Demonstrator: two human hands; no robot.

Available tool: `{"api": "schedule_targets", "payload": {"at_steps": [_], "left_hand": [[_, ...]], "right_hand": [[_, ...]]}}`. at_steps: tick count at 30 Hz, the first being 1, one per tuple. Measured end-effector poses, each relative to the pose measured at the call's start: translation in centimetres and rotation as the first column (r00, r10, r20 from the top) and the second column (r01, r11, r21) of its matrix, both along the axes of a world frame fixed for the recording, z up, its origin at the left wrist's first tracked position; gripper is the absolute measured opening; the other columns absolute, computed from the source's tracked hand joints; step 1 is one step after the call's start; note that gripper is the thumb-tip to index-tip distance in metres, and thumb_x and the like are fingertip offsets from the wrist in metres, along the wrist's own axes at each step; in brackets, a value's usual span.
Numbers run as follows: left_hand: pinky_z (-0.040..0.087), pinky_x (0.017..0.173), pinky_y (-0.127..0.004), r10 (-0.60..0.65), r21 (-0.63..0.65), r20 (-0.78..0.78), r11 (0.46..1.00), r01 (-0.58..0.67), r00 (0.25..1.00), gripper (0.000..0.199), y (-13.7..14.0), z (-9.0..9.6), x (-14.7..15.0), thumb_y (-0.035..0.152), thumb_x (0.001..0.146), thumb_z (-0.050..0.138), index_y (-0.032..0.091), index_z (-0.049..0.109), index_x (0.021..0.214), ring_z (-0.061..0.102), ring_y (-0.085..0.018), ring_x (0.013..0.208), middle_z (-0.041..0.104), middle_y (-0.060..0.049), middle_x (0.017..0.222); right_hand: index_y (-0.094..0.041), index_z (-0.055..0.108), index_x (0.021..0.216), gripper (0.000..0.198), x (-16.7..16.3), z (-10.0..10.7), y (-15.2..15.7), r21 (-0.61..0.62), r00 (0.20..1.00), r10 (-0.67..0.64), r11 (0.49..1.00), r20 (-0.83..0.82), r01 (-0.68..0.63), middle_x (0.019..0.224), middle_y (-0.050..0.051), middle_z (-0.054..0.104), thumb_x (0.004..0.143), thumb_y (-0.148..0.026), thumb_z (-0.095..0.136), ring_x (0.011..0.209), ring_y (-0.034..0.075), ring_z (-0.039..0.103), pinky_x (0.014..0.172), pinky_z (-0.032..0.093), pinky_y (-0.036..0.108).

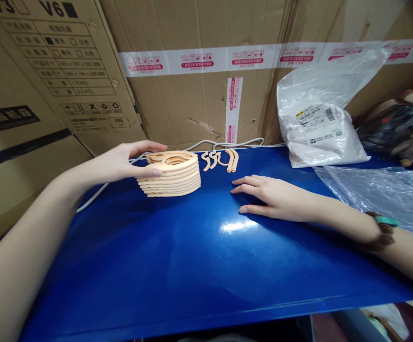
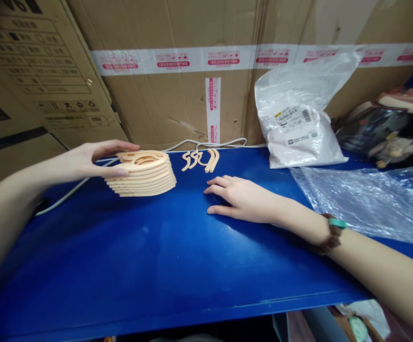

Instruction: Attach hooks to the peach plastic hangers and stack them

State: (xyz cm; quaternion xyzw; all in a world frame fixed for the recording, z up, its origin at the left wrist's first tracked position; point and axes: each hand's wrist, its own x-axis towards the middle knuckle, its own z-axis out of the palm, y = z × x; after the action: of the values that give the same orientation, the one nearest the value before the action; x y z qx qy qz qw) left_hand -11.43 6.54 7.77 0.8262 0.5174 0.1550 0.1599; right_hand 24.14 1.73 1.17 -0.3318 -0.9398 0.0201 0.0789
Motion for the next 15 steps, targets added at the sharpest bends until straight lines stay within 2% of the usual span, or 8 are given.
{"api": "schedule_targets", "payload": {"at_steps": [8,15], "left_hand": [[0.039,0.105,-0.040,-0.002,0.010,0.000,1.000,0.002,1.000,0.065,-0.01,0.03,0.11,0.059,0.074,0.066,0.030,0.051,0.130,0.053,-0.026,0.120,0.055,-0.002,0.135],[0.039,0.105,-0.041,0.006,-0.003,0.010,1.000,-0.006,1.000,0.065,-0.05,-0.02,0.10,0.059,0.074,0.066,0.030,0.051,0.131,0.052,-0.027,0.121,0.055,-0.002,0.136]], "right_hand": [[-0.019,0.059,0.126,0.048,0.03,-0.09,0.02,-0.005,0.999,0.005,1.000,-0.043,-0.005,0.132,0.013,0.056,0.093,-0.052,0.047,0.116,0.028,0.056,0.098,0.045,0.046],[-0.018,0.057,0.127,0.050,0.03,-0.08,0.07,-0.009,1.000,0.001,1.000,-0.017,-0.001,0.133,0.013,0.055,0.093,-0.053,0.045,0.117,0.028,0.055,0.099,0.044,0.046]]}}
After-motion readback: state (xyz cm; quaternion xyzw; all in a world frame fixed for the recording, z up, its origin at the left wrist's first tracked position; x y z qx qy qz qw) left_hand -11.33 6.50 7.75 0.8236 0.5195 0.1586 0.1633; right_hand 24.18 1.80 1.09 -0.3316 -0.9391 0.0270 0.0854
